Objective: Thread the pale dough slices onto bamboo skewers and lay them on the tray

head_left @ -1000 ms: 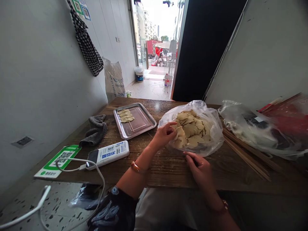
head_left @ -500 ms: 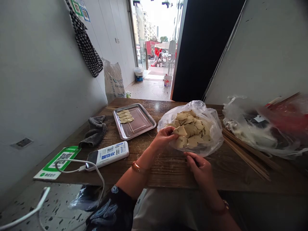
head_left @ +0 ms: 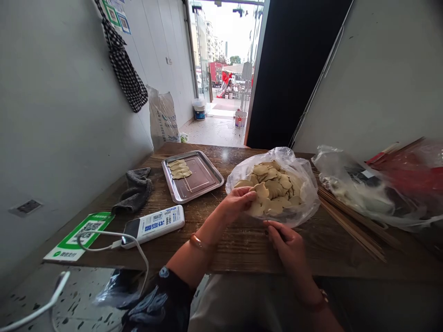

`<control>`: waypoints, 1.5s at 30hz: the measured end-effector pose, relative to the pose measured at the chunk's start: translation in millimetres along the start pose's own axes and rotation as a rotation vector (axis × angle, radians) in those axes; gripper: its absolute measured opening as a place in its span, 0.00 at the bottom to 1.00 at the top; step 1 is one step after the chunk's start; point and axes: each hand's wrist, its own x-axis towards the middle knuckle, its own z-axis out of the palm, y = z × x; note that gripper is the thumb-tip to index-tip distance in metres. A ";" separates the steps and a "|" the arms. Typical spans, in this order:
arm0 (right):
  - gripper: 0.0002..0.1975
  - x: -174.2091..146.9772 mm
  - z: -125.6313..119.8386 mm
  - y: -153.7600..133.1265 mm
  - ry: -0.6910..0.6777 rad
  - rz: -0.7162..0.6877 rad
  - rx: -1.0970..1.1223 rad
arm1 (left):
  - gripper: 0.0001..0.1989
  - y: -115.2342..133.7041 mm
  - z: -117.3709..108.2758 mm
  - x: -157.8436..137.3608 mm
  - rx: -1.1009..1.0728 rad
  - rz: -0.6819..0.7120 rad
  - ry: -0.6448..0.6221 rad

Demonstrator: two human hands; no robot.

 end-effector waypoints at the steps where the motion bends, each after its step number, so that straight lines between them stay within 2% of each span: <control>1: 0.15 0.7 0.7 0.5 -0.004 -0.001 0.000 | 0.19 -1.3 0.4 0.3 -0.005 0.008 0.011; 7: 0.15 4.1 2.0 -2.2 0.002 -0.003 -0.024 | 0.18 -8.2 -1.5 2.9 -0.041 0.071 0.058; 11: 0.15 0.7 -0.1 -2.4 -0.034 -0.053 -0.058 | 0.21 -10.2 -3.9 4.4 -0.067 0.074 0.093; 17: 0.16 -3.3 -2.6 7.4 0.012 -0.004 -0.096 | 0.23 -9.6 -1.2 3.4 -0.025 0.115 0.089; 25: 0.16 5.2 -1.6 0.8 0.033 -0.023 -0.100 | 0.23 -10.0 8.0 0.9 -0.019 0.079 0.108; 35: 0.19 21.9 6.5 -7.1 -0.016 -0.054 -0.090 | 0.23 -20.3 12.3 1.1 0.012 0.032 0.083; 40: 0.18 16.6 -6.2 -6.2 0.026 -0.025 -0.134 | 0.23 -17.5 11.6 0.2 0.093 0.021 0.037; 43: 0.17 10.0 -21.9 1.4 0.120 0.076 -0.118 | 0.25 -11.4 6.7 2.2 0.149 0.086 0.126; 45: 0.18 6.1 -30.9 7.9 0.183 0.161 -0.067 | 0.23 -8.7 1.0 5.7 0.217 0.166 0.199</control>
